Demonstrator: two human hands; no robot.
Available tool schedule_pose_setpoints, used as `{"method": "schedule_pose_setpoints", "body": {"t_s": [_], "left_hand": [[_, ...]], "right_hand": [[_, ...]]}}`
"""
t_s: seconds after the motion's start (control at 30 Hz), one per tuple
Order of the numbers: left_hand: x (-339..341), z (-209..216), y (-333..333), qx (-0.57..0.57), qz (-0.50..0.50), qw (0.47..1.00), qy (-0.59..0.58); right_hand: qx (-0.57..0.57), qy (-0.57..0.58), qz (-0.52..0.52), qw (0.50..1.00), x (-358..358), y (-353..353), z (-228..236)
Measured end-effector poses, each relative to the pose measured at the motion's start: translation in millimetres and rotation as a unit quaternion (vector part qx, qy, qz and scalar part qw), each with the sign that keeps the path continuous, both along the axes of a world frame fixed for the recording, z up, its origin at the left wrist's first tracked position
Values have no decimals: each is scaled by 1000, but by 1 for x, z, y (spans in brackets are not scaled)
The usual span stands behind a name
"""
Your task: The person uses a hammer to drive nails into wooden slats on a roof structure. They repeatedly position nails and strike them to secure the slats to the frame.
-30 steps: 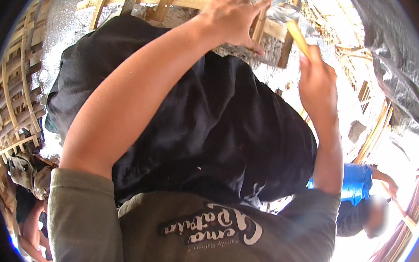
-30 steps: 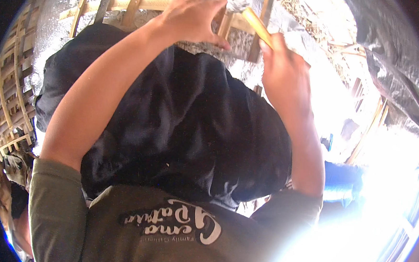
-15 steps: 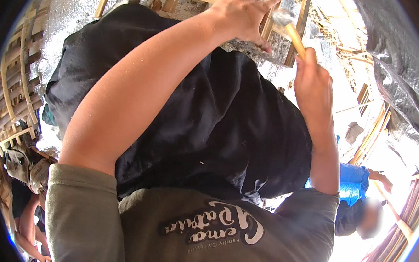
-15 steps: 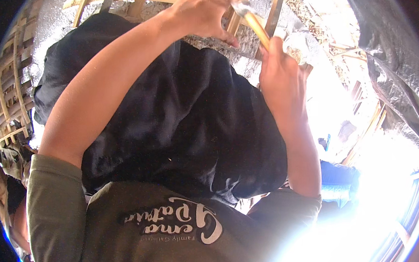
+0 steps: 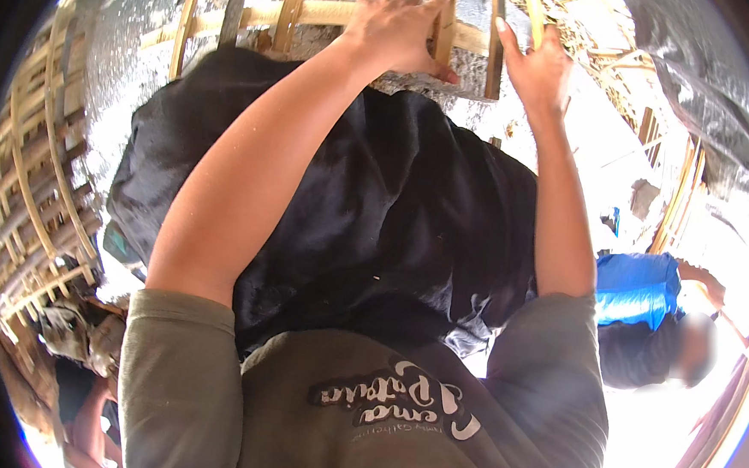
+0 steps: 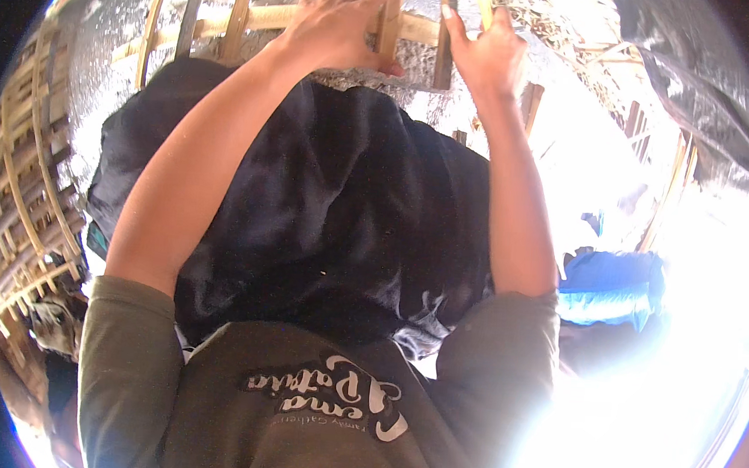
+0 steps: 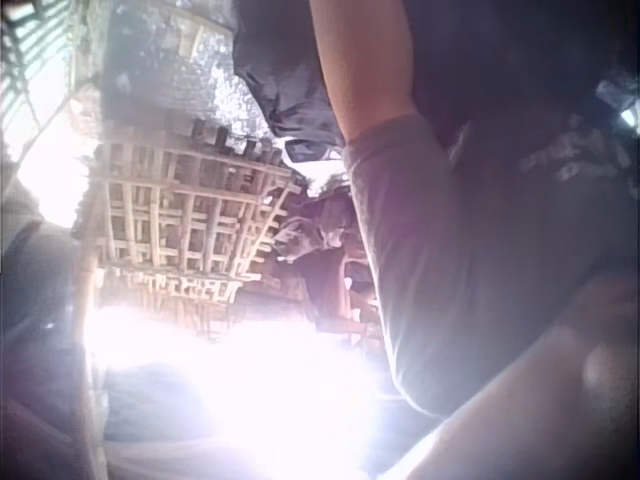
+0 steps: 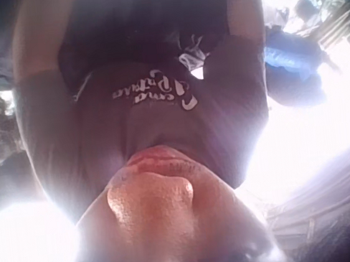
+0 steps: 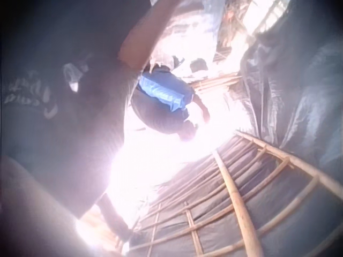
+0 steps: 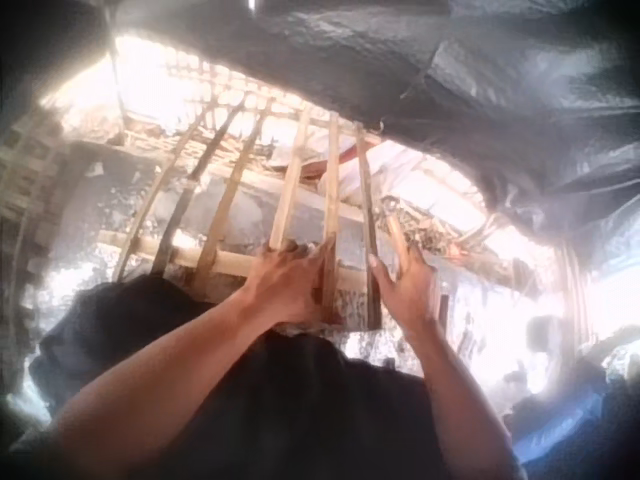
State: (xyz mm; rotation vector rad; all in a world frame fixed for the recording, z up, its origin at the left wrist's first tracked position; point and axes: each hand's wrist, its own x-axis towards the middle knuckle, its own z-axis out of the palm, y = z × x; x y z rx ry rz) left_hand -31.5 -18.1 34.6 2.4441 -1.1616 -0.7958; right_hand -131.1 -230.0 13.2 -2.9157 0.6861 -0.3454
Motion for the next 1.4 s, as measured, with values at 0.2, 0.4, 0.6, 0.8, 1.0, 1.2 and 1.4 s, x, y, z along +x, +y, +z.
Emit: {"method": "schedule_pose_setpoints", "body": {"t_s": [0.2, 0.4, 0.6, 0.8, 1.0, 1.2, 1.4], "left_hand": [[-12, -63, -13, -95, 66, 978, -172], [-9, -55, -12, -78, 52, 983, -159], [-11, -55, -8, -65, 41, 982, -172], [-7, -61, -3, -77, 1, 979, -187], [-10, -52, 3, -69, -8, 977, -204], [56, -11, 10, -32, 195, 962, -189], [116, -70, 19, -41, 415, 861, -293]], "right_hand": [[-29, -61, -124, 990, 7, 11, -37], [-51, -21, -128, 990, 2, 30, -39], [-39, -26, -130, 990, 7, 37, -48], [-29, -43, -130, 990, 5, 32, -53], [-34, -84, -117, 989, 5, 31, -60], [-15, -126, -111, 986, -1, 29, -58], [19, -138, -122, 983, -1, 35, -54]]}}
